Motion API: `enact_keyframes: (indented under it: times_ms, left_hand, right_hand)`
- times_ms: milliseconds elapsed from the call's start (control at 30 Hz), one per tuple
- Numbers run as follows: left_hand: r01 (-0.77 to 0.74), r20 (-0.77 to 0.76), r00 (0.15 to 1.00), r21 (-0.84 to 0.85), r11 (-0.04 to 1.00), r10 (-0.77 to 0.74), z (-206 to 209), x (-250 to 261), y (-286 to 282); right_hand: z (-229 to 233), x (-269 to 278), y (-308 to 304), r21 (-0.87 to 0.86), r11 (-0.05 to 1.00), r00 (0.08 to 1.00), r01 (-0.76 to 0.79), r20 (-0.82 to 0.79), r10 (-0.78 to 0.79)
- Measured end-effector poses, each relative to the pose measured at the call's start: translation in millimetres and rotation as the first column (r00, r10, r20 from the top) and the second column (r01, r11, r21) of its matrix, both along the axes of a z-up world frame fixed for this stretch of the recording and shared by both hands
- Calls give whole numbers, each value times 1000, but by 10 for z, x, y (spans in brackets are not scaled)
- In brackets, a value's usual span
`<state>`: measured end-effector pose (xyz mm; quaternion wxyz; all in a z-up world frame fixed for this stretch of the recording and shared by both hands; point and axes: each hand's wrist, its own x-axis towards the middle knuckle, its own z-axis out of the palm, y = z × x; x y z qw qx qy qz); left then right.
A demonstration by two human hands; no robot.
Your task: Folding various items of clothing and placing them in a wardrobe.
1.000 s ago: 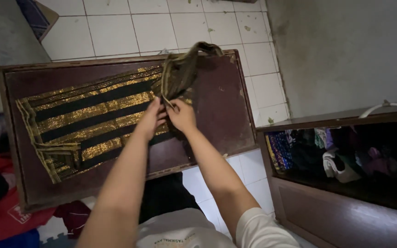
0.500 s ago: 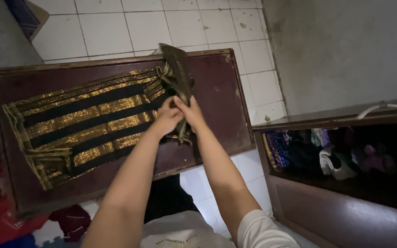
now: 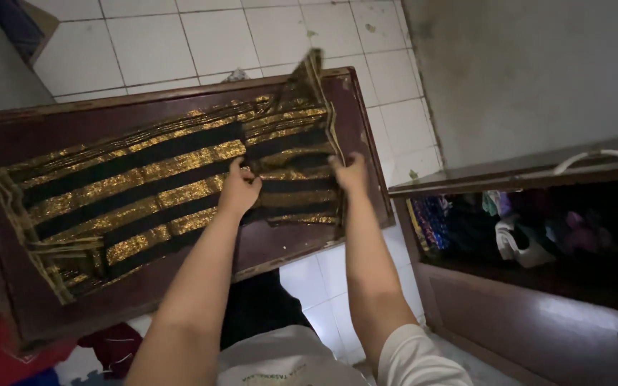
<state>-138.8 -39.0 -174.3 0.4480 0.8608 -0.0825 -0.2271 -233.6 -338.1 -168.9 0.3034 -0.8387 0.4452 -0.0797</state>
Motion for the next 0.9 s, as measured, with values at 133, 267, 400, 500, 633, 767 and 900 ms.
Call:
enact_keyframes:
  times_ms: [133,267,400,500,633,767,900]
  left_hand:
    - [-20,-48,999,-31,999,19,-260,6,-86]
    - [-170,61,982,-112,979,178,-52,81,-16]
    - [-297,-398,909,-414,861,122,635,205,170]
    - [-369,-672,736,-501,783,-83,669,307,386]
    - [-377,-566,821,-428,821,82,419,522,879]
    - [-440,-549,826,-479,759,133,563,470,1158]
    - [-602,-789,615,-475,642,-7,498,369,1124]
  right_hand:
    - [409,24,566,9,997,964,73,-257,-68]
    - [840,91,940,-382,920,965,-89,-263,-16]
    - [1316,380,1637,-145,970,974,-195,-140,175]
    - [1753,557,2325,-60,808,807,-586,41,589]
    - [1020,595,2288,-131,461,428,-877,220,877]
    - [719,768,2134,279,765,805,-581,337,489]
    - [1015,797,2370,-103,754,633,-649,477,610]
